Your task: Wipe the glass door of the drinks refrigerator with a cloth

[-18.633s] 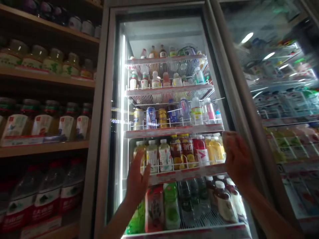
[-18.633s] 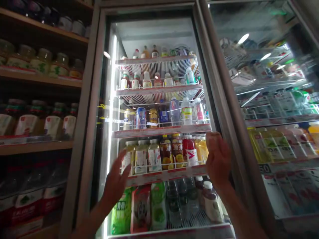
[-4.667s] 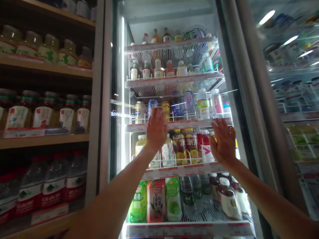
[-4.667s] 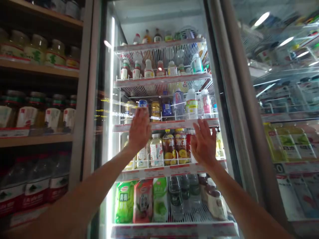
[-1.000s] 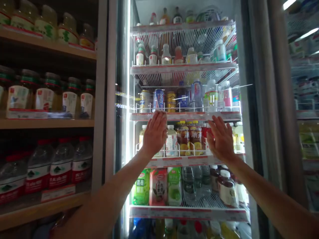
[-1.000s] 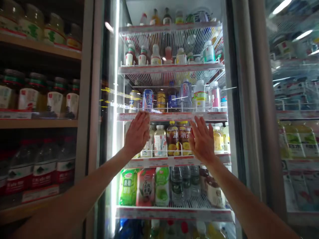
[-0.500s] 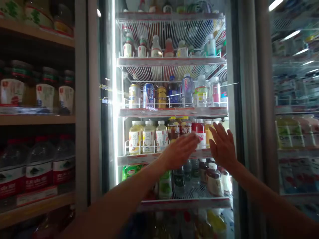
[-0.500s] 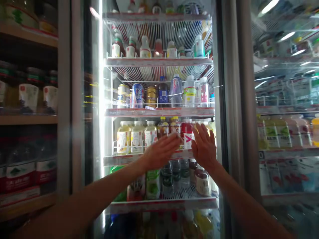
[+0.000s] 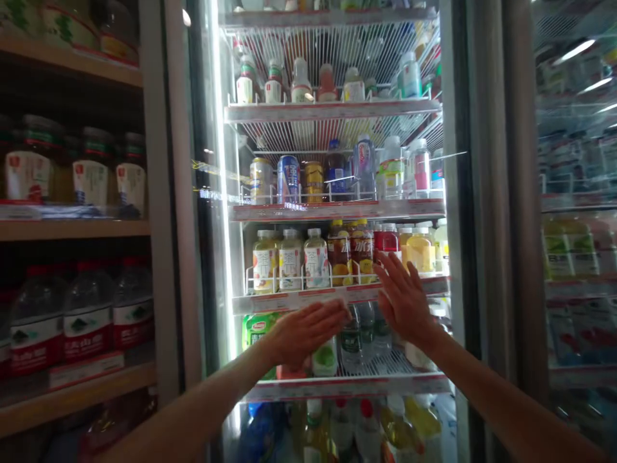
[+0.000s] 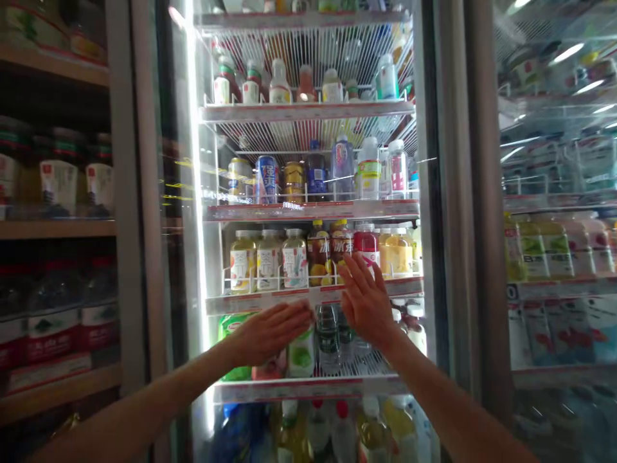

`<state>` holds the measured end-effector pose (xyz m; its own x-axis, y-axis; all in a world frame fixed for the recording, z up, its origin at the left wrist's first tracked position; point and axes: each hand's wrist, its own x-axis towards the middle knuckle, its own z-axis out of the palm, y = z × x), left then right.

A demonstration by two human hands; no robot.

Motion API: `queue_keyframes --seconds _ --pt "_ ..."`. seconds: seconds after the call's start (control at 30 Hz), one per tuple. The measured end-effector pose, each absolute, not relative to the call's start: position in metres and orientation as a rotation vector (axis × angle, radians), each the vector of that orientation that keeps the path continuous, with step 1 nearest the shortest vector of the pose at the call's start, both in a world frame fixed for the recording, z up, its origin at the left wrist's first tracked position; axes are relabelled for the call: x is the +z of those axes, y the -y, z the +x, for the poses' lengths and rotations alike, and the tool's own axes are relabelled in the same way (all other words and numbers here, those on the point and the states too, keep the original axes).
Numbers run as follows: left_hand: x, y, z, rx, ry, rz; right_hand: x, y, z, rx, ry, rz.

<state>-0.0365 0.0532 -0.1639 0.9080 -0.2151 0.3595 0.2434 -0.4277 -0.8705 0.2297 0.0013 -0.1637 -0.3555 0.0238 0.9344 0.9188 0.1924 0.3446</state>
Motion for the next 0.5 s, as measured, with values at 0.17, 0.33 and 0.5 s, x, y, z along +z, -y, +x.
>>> queue_keyframes --seconds 0.17,0.33,0.5 --pt "-0.168 -0.057 -0.088 -0.822 0.296 -1.826 -0.164 -0.009 0.194 -1.240 1.613 -0.846" --pt "-0.217 -0.052 -0.123 -0.403 -0.028 -2.002 -0.170 -0.017 0.165 -1.240 1.717 -0.801" --pt "-0.210 -0.058 -0.143 -0.568 0.229 -1.948 -0.171 -0.021 0.149 -1.213 1.720 -0.789"
